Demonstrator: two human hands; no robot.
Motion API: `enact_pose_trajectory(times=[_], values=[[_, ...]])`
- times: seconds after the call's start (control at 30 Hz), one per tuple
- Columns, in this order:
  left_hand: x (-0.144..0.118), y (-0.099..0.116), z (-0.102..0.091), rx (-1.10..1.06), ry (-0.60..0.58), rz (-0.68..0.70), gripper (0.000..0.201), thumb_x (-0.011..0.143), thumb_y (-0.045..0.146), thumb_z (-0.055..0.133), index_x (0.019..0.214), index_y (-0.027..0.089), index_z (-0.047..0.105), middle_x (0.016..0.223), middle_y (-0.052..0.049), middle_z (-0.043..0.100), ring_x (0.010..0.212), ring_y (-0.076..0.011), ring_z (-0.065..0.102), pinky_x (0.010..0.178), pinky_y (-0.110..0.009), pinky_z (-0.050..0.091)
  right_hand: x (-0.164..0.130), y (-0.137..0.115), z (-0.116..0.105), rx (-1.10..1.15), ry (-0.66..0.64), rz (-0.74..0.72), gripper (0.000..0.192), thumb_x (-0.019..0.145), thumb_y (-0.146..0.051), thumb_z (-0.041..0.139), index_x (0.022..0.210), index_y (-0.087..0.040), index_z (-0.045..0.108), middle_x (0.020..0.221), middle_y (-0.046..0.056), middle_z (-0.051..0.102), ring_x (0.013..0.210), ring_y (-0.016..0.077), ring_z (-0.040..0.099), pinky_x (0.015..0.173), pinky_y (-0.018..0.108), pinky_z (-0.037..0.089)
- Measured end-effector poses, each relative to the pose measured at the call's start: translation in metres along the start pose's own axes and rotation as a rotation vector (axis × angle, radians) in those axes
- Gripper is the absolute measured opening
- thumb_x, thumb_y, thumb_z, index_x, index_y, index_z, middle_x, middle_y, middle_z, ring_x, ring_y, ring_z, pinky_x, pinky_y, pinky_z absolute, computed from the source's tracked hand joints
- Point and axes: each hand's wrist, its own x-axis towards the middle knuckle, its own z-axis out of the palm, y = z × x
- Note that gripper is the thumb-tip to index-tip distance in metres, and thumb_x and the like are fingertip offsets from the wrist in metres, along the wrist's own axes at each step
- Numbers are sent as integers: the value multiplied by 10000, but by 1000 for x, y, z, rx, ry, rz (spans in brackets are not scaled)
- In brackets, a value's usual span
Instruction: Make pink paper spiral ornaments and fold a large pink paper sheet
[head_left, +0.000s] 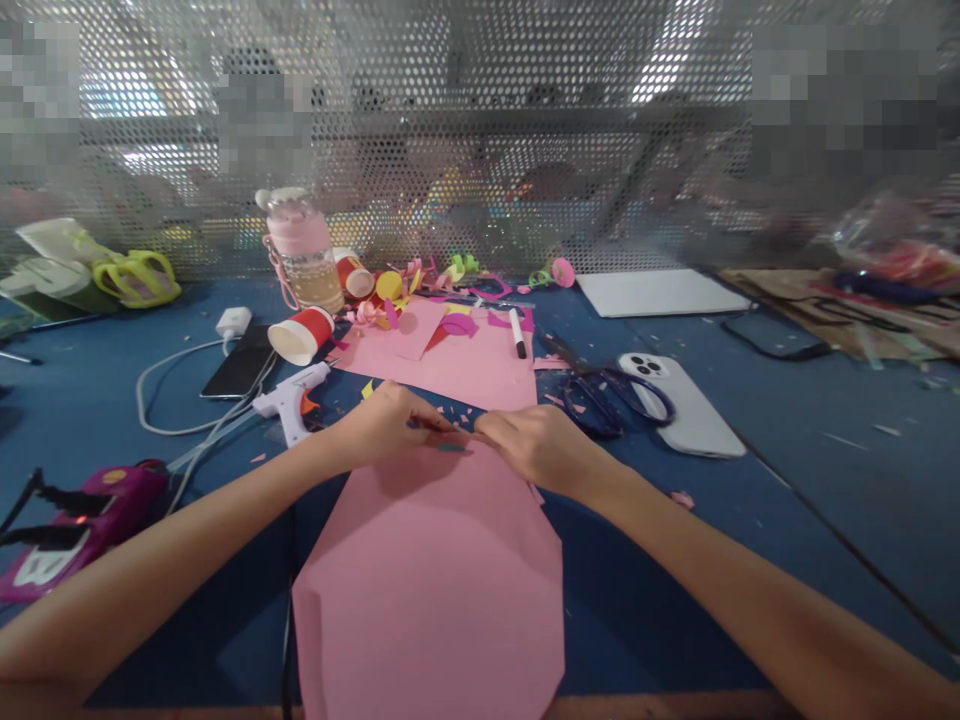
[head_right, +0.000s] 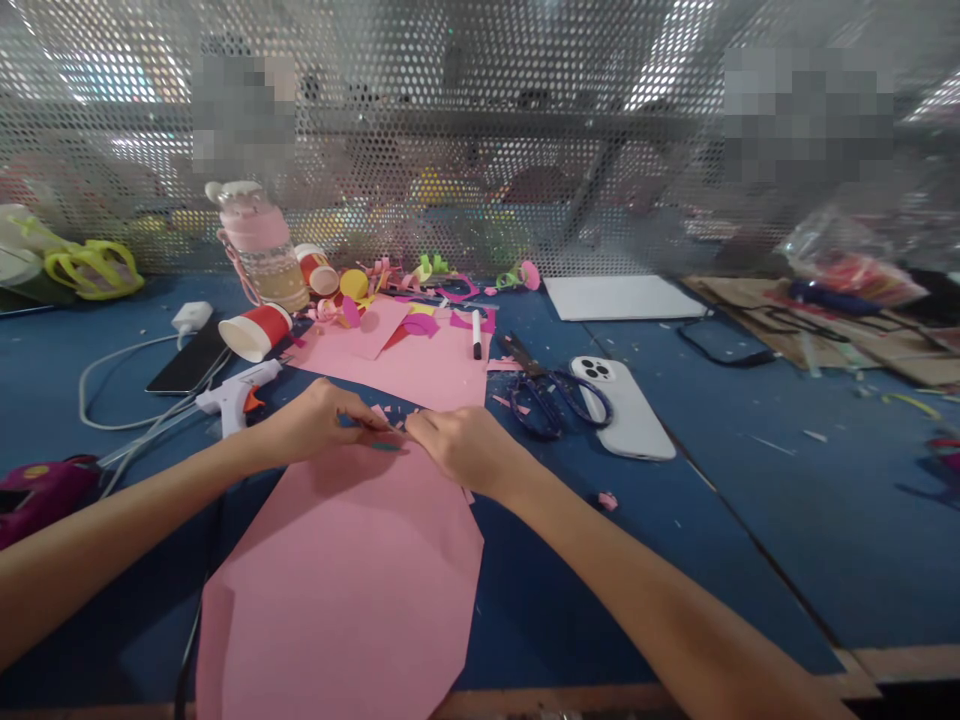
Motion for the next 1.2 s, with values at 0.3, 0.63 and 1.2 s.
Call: enact_pose_trajectory(times=[0.3,0.63,1.2], values=[[1,3,-1,-46,-7,-13,140,676,226,652,795,188,717,721,-20,707,599,-118,598,552,-174,409,1,-4,-2,-19,9,-21,337,896,-170,284,678,-150,540,489,-9,477,450,91,439,444,242,242],[1,7,-8,-32,-111,-85,242,632,146,666,867,191,704,738,-2,708,646,-127,601,561,-175,408,0,-7,1,-75,100,-12,313,884,-147,323,659,-147,540,487,-11,508,439,84,456,445,231,268],[0,-2,-8,-240,-151,-179,212,657,214,629,854,142,655,804,-38,698,771,-170,640,658,-217,478,2,-8,5,-40,245,44,289,883,-153,347,658,-129,528,467,-17,538,393,70,483,405,211,267]])
